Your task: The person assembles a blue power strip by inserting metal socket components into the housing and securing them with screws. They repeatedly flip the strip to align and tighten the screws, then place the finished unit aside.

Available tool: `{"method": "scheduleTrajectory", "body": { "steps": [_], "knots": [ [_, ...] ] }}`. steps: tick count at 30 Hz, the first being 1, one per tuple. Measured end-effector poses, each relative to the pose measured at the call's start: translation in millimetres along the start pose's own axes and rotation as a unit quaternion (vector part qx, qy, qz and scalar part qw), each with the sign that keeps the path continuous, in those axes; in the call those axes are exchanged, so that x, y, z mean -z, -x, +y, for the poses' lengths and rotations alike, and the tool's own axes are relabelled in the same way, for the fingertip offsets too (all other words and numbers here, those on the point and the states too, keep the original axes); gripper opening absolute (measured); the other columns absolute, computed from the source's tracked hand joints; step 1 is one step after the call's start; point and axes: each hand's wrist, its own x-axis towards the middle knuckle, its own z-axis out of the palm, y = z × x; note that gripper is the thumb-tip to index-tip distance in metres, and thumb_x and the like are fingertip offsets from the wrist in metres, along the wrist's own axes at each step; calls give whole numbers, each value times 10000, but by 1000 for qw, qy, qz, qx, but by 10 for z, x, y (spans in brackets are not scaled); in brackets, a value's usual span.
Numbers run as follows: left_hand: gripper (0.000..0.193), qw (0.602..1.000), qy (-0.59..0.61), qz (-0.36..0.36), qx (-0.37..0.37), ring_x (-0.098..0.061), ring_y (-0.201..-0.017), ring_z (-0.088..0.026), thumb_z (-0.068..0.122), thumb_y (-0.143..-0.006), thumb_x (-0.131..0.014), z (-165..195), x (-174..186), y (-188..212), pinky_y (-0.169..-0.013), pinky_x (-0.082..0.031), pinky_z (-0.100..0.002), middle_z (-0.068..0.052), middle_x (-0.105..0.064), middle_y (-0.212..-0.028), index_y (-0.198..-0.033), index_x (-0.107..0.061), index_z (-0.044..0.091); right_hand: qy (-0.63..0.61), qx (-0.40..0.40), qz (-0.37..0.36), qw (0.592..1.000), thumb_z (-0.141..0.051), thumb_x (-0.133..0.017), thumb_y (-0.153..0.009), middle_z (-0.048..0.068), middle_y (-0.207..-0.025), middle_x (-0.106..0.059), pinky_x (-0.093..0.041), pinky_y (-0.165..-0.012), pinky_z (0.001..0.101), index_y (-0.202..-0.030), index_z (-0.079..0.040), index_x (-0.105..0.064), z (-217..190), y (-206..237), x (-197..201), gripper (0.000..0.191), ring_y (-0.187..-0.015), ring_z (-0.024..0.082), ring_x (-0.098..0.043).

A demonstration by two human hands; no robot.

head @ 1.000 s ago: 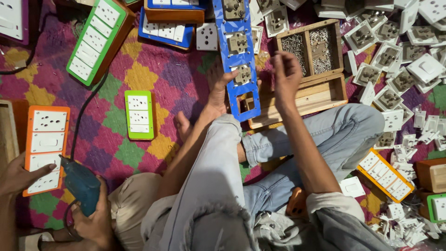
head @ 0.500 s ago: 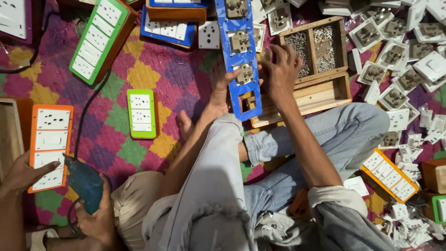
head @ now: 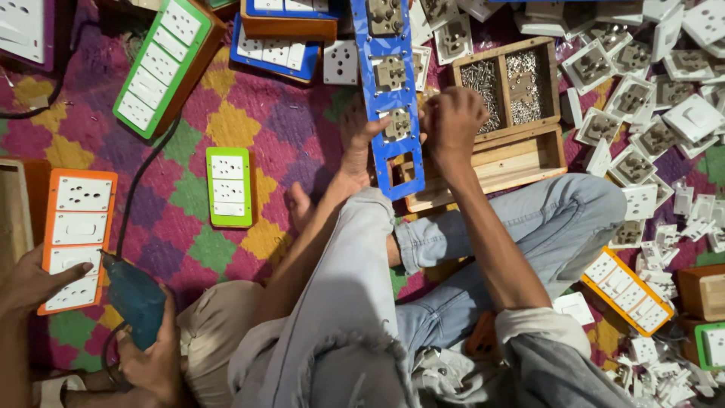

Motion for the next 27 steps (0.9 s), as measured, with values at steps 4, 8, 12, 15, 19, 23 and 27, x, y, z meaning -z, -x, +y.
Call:
{"method": "scheduleTrajectory", "body": {
  "steps": [4,8,12,15,19,23,27],
  "knots": [
    [628,999,5,52,16,-744,-1015,-311,341,-840,-785,-30,43,-10,-828,-640,-420,-151,-711,-1185,-1347,-587,27,-456,-212,-5,864,-117,-641,-1048,36,-1003,-667,-604,-757,268,-1073,-73,-600,53,8,129,65,-859,105,-686],
    [562,998,21,63,-6,-733,-916,-241,291,-870,-812,-62,125,-65,-767,-623,-362,-122,-712,-1098,-1321,-609,23,-549,-166,18,819,0,-728,-1027,63,-963,-711,-532,-712,207,-1053,10,-666,37,50,273,68,-815,86,-653],
    [493,998,45,45,-2,-704,-801,-171,256,-887,-839,-99,153,-115,-647,-582,-302,-67,-700,-1035,-1272,-608,50,-589,-149,6,794,45,-742,-992,79,-1037,-738,-558,-733,214,-1055,18,-690,-35,40,339,86,-859,89,-689],
    [561,995,42,91,5,-744,-878,-177,255,-762,-812,-120,153,-103,-785,-651,-333,-62,-715,-1041,-1250,-603,74,-580,-181,-20,794,13,-746,-956,67,-1009,-753,-573,-731,195,-1133,4,-698,-81,7,341,184,-835,74,-699],
    [559,996,-6,83,-42,-678,-907,-198,248,-836,-858,-124,153,-80,-757,-547,-343,-80,-691,-1077,-1293,-602,52,-523,-116,-34,844,7,-756,-987,71,-1086,-727,-568,-824,208,-1136,-11,-754,-104,-17,335,149,-964,90,-693],
    [585,996,40,78,-21,-686,-998,-209,215,-776,-869,-114,113,-107,-920,-582,-388,-73,-695,-1102,-1275,-602,68,-489,-71,-32,869,6,-767,-979,52,-1075,-680,-515,-773,203,-1120,-40,-775,-115,-39,311,148,-949,84,-638],
    [568,994,39,96,-13,-685,-1005,-209,221,-779,-868,-95,52,-81,-936,-577,-378,-74,-690,-1108,-1261,-611,65,-477,-79,-31,875,2,-773,-979,34,-1061,-656,-444,-717,190,-1116,-36,-779,-127,-34,285,142,-898,71,-584]
  ]
}}
